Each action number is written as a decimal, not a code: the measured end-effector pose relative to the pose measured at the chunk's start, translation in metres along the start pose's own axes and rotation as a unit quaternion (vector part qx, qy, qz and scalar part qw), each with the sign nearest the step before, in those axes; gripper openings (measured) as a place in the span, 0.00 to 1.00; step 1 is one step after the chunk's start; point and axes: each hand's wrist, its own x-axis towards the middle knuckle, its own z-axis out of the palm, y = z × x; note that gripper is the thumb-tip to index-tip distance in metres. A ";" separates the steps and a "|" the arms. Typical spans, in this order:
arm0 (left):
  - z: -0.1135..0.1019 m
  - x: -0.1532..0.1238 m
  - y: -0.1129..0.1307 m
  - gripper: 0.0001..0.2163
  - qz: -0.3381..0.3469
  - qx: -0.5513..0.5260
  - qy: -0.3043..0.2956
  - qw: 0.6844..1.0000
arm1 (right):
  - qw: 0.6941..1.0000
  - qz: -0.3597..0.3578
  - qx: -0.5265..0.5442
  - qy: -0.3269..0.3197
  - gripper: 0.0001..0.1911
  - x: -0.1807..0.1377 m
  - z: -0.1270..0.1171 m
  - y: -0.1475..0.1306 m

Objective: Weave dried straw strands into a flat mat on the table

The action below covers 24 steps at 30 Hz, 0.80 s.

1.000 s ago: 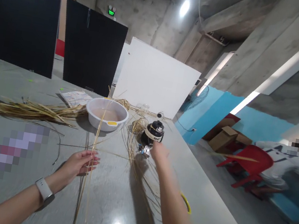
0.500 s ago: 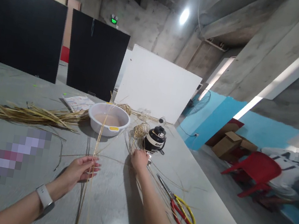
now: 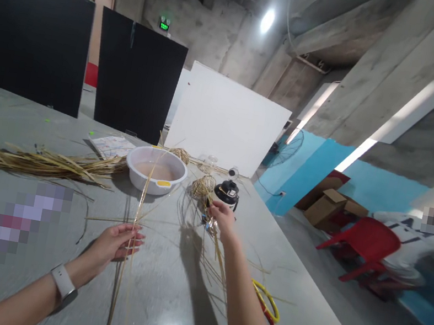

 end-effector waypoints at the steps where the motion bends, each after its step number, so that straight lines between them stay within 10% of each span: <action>1: 0.001 -0.001 0.000 0.19 0.001 0.000 0.001 1.000 | 0.999 -0.004 0.037 -0.008 0.12 0.000 -0.005 -0.007; 10: 0.004 -0.005 0.004 0.16 0.007 0.007 -0.001 1.000 | 0.953 -0.105 0.283 -0.039 0.21 -0.007 -0.067 -0.074; 15: 0.002 -0.004 0.003 0.17 -0.001 0.004 -0.002 1.000 | 0.972 -0.077 0.218 -0.046 0.19 -0.004 -0.085 -0.100; 24: 0.002 -0.004 0.002 0.17 0.005 0.005 0.001 1.000 | 0.939 -0.125 0.304 0.101 0.26 0.023 -0.087 -0.129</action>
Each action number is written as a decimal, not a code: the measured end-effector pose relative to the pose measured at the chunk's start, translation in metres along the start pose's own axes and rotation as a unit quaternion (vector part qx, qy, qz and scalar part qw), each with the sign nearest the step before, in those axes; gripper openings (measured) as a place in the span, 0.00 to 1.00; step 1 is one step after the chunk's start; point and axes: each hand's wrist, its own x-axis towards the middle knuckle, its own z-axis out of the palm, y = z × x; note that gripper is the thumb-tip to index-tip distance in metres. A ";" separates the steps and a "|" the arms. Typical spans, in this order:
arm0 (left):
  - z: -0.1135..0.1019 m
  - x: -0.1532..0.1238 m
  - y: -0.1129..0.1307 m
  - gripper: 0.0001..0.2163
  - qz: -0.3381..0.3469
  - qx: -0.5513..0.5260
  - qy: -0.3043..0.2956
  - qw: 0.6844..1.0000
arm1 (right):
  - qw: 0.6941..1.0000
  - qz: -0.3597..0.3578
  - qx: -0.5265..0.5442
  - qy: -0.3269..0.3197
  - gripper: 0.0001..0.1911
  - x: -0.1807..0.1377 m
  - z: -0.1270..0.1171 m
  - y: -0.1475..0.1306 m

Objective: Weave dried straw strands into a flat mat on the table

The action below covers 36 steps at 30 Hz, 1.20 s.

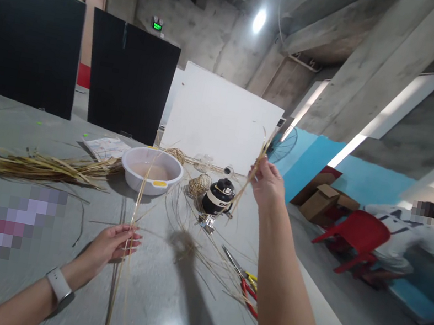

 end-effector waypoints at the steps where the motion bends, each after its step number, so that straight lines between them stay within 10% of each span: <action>1: 0.000 0.000 0.000 0.16 0.001 -0.002 0.000 1.000 | 1.000 -0.015 -0.006 -0.001 0.27 0.001 0.000 -0.001; 25: 0.001 -0.001 0.002 0.15 -0.010 -0.002 0.006 1.000 | 0.957 -0.162 -0.231 -0.061 0.13 -0.017 -0.011 -0.049; 31: -0.001 0.001 -0.001 0.16 -0.008 0.008 -0.001 1.000 | 0.959 -0.223 -0.154 -0.080 0.11 -0.073 -0.012 -0.048; 36: 0.000 0.000 0.004 0.16 -0.022 0.041 0.012 0.999 | 0.938 -0.255 -0.165 -0.167 0.02 -0.163 -0.005 0.030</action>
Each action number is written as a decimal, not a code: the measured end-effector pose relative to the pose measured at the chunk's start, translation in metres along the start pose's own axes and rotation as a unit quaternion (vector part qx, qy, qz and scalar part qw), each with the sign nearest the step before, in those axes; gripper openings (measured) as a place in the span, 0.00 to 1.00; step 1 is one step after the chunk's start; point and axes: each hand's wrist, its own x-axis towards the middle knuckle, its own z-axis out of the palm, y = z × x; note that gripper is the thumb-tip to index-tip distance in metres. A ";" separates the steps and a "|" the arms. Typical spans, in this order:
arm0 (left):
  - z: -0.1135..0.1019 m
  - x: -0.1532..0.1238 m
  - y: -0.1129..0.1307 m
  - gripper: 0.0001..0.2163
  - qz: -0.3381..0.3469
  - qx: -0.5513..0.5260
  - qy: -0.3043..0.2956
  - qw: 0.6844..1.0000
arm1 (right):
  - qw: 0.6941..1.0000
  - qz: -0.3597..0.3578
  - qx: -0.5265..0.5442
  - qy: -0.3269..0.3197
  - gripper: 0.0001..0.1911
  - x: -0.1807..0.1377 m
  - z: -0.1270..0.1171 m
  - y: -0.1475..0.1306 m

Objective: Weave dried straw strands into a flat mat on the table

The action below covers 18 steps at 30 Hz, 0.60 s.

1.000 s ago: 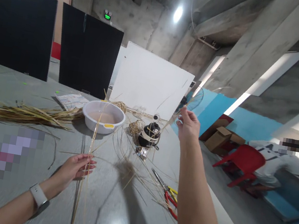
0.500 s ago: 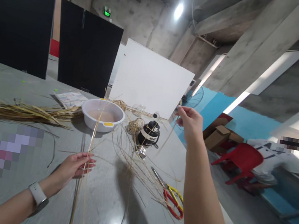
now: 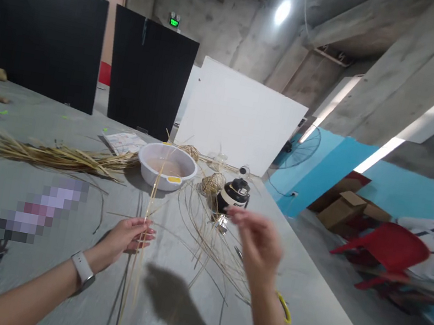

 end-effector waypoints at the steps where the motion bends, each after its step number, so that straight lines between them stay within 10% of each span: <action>1: 0.000 0.000 0.001 0.15 -0.003 0.001 -0.002 1.000 | 0.999 -0.007 -0.016 -0.044 0.05 -0.022 0.013 0.007; 8: 0.003 -0.004 0.001 0.11 -0.015 -0.020 -0.034 0.999 | 0.960 -0.030 -0.028 -0.276 0.10 -0.122 0.075 0.047; 18: -0.007 -0.014 0.023 0.10 -0.028 -0.007 -0.046 0.999 | 0.978 -0.061 -0.079 -0.183 0.11 -0.125 0.051 0.077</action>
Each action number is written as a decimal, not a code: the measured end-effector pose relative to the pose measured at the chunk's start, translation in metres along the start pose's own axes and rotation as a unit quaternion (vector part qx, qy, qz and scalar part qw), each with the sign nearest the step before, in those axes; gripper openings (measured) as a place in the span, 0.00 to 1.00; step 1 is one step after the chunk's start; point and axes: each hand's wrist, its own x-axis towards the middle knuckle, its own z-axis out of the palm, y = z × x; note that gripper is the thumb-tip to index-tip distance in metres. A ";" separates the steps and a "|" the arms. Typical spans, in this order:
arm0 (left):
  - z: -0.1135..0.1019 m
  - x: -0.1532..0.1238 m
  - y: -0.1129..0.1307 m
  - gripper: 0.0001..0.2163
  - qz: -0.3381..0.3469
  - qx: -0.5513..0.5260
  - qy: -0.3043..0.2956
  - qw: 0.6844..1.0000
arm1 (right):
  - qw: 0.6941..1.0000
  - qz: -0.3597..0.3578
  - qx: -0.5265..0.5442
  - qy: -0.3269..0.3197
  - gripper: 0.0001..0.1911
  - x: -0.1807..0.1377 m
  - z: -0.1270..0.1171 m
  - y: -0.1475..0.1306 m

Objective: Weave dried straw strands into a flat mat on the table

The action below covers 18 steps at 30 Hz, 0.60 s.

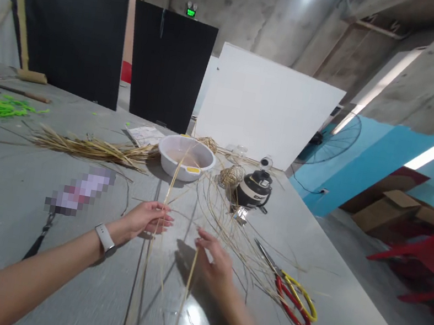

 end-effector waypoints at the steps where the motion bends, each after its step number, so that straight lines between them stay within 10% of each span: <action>1: 0.000 -0.003 0.004 0.10 0.002 -0.001 0.002 1.000 | 0.999 0.004 -0.034 0.005 0.11 -0.002 -0.006 0.008; 10: 0.014 -0.006 0.026 0.04 0.050 -0.019 0.048 0.997 | 0.928 0.076 -0.335 -0.144 0.17 -0.009 -0.046 0.036; 15: 0.011 0.006 0.038 0.04 0.082 -0.024 0.070 0.994 | 0.974 0.199 -0.028 -0.103 0.16 0.012 -0.033 -0.003; 18: 0.011 0.011 0.041 0.04 0.097 -0.022 0.077 0.992 | 0.894 0.352 0.210 -0.179 0.20 0.022 -0.013 -0.034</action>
